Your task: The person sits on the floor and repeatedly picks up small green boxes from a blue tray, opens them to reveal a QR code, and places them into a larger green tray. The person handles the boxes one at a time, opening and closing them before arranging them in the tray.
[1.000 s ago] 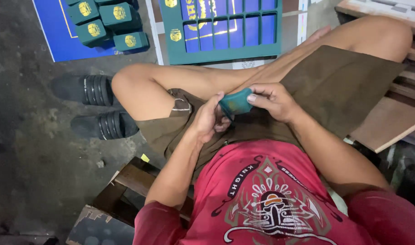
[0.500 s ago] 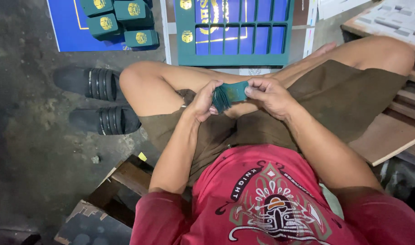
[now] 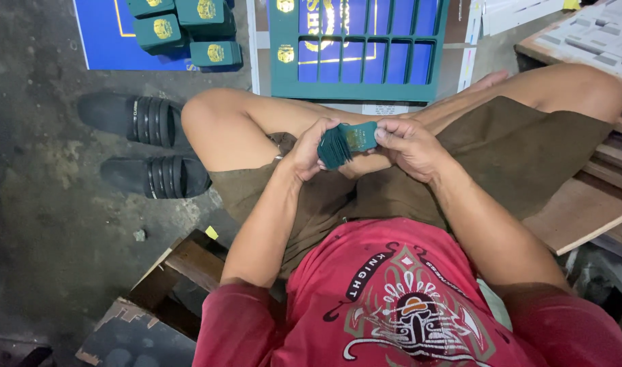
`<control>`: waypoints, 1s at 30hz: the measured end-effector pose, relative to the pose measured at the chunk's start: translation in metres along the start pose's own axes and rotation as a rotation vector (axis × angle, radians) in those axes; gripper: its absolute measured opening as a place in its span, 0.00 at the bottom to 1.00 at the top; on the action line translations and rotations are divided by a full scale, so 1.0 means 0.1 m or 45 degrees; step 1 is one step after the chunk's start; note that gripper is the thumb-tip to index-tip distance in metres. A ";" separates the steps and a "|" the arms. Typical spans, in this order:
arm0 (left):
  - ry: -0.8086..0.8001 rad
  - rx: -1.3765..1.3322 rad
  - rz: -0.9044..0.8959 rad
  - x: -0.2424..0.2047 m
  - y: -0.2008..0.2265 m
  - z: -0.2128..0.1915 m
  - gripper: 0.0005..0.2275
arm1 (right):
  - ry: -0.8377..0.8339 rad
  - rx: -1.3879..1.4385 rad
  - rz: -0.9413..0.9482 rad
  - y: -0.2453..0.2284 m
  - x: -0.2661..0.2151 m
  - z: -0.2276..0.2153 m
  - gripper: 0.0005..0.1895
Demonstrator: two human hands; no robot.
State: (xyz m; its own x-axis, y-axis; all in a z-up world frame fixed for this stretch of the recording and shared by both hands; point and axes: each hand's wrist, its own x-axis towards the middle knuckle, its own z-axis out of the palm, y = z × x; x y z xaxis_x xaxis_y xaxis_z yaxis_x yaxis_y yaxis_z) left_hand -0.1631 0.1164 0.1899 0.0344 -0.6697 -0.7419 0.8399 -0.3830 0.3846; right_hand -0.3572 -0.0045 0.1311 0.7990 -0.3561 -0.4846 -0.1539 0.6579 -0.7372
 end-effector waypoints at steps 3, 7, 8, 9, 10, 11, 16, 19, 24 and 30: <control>0.314 0.031 0.011 0.53 -0.45 -0.41 0.18 | 0.016 0.014 -0.015 0.15 0.06 -0.15 0.07; 0.014 0.624 0.715 0.60 -0.76 -0.60 0.22 | 0.004 0.049 0.028 -0.01 0.08 -0.07 0.17; 0.079 0.882 0.980 0.55 -0.78 -0.58 0.18 | -0.106 0.112 0.121 -0.04 0.11 -0.08 0.28; 0.152 1.142 1.251 0.50 -0.78 -0.57 0.15 | -0.225 0.170 0.212 -0.07 0.16 -0.08 0.40; 0.155 1.148 1.264 0.54 -0.81 -0.51 0.15 | -0.235 0.167 0.201 0.03 0.17 -0.18 0.40; 0.301 1.344 1.588 0.58 -0.84 -0.45 0.16 | -0.248 0.258 0.295 0.14 0.18 -0.27 0.34; 0.159 1.509 1.734 0.56 -0.70 -0.45 0.21 | -0.150 0.300 0.224 0.55 0.27 -0.57 0.23; 0.114 1.295 1.361 0.48 -0.62 -0.36 0.26 | 0.067 0.208 0.054 0.41 0.20 -0.37 0.22; 0.149 0.421 0.678 0.58 -0.52 -0.42 0.28 | 0.309 -1.193 -0.703 -0.03 0.03 0.14 0.20; 0.541 0.664 0.431 0.86 -0.77 -0.44 0.35 | 0.200 -1.251 -0.773 0.01 0.12 0.17 0.17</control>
State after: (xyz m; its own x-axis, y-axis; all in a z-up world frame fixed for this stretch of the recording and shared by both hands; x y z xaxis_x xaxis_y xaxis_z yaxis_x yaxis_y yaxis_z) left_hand -0.2007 0.1164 0.0722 0.5401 -0.5414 -0.6444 0.3846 -0.5223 0.7611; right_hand -0.3380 0.0029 0.1328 0.8258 -0.5595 0.0707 -0.2101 -0.4214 -0.8822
